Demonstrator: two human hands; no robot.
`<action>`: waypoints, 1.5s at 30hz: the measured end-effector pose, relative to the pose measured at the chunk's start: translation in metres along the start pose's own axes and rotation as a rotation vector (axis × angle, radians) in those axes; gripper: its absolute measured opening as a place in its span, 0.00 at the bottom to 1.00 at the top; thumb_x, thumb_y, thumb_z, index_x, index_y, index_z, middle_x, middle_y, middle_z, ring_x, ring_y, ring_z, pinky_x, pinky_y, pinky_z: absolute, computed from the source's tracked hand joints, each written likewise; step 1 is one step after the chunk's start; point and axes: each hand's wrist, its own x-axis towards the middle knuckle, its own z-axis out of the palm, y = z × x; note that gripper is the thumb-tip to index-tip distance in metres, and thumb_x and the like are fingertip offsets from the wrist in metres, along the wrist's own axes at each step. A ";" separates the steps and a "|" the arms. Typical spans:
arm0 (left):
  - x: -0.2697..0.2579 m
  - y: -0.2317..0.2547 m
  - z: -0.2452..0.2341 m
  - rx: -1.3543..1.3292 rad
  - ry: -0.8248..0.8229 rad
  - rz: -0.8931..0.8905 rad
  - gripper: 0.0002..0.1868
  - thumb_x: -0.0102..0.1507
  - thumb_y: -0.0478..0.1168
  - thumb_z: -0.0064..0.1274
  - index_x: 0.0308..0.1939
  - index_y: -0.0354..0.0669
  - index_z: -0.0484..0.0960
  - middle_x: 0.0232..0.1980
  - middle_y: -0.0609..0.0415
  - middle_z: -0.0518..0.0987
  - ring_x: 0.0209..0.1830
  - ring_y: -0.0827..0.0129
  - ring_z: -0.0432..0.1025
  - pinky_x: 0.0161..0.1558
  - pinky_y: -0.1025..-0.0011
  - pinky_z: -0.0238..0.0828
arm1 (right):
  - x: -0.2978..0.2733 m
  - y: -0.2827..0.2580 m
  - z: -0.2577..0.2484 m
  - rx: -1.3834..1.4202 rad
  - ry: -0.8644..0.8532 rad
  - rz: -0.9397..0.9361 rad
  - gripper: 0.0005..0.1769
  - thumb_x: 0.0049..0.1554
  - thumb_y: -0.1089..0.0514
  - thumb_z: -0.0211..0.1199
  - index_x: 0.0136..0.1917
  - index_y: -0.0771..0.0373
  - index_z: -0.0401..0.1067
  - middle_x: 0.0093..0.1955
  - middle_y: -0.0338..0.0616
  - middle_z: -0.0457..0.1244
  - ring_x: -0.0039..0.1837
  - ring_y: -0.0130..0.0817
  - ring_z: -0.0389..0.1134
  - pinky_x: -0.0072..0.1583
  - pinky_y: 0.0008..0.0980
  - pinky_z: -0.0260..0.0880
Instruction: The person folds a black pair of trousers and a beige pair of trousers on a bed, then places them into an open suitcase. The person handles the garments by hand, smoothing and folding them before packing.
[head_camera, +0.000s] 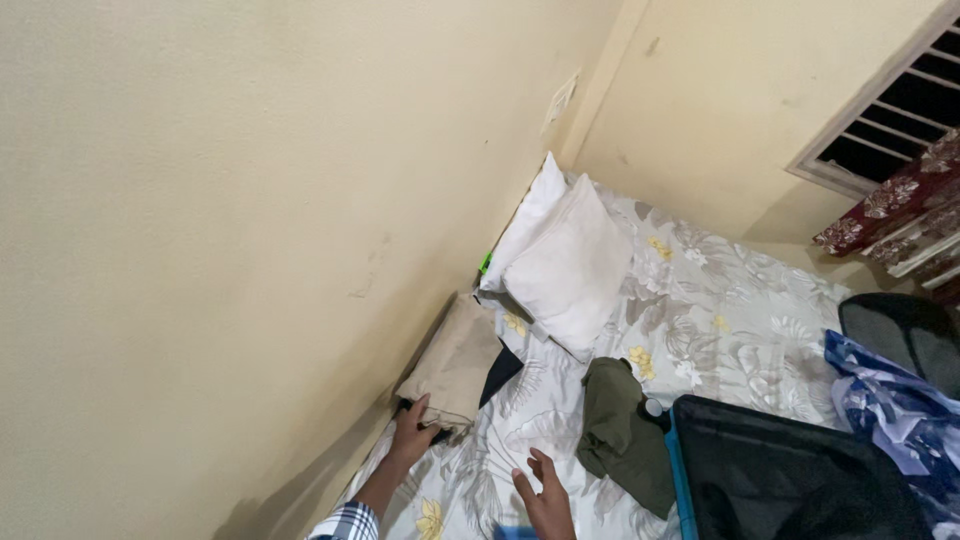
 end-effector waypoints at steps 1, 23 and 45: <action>0.004 -0.002 -0.001 -0.009 -0.013 -0.046 0.41 0.57 0.38 0.60 0.75 0.50 0.66 0.71 0.42 0.69 0.71 0.59 0.66 0.67 0.66 0.63 | 0.001 0.007 0.002 0.004 0.001 -0.002 0.39 0.55 0.42 0.66 0.75 0.53 0.60 0.70 0.53 0.64 0.75 0.43 0.64 0.59 0.42 0.72; 0.024 0.019 0.005 -0.943 -0.121 -0.435 0.40 0.64 0.40 0.57 0.79 0.52 0.61 0.59 0.57 0.71 0.54 0.69 0.66 0.52 0.60 0.65 | 0.004 0.013 0.009 -0.033 -0.223 0.157 0.38 0.60 0.39 0.63 0.76 0.55 0.59 0.74 0.57 0.59 0.80 0.52 0.56 0.75 0.51 0.57; -0.044 0.029 0.022 -1.042 0.005 -0.411 0.07 0.62 0.37 0.62 0.40 0.43 0.80 0.33 0.58 0.76 0.31 0.69 0.69 0.39 0.68 0.69 | -0.020 -0.001 0.012 0.028 -0.194 -0.068 0.33 0.56 0.49 0.69 0.71 0.58 0.65 0.66 0.55 0.67 0.74 0.44 0.66 0.75 0.42 0.63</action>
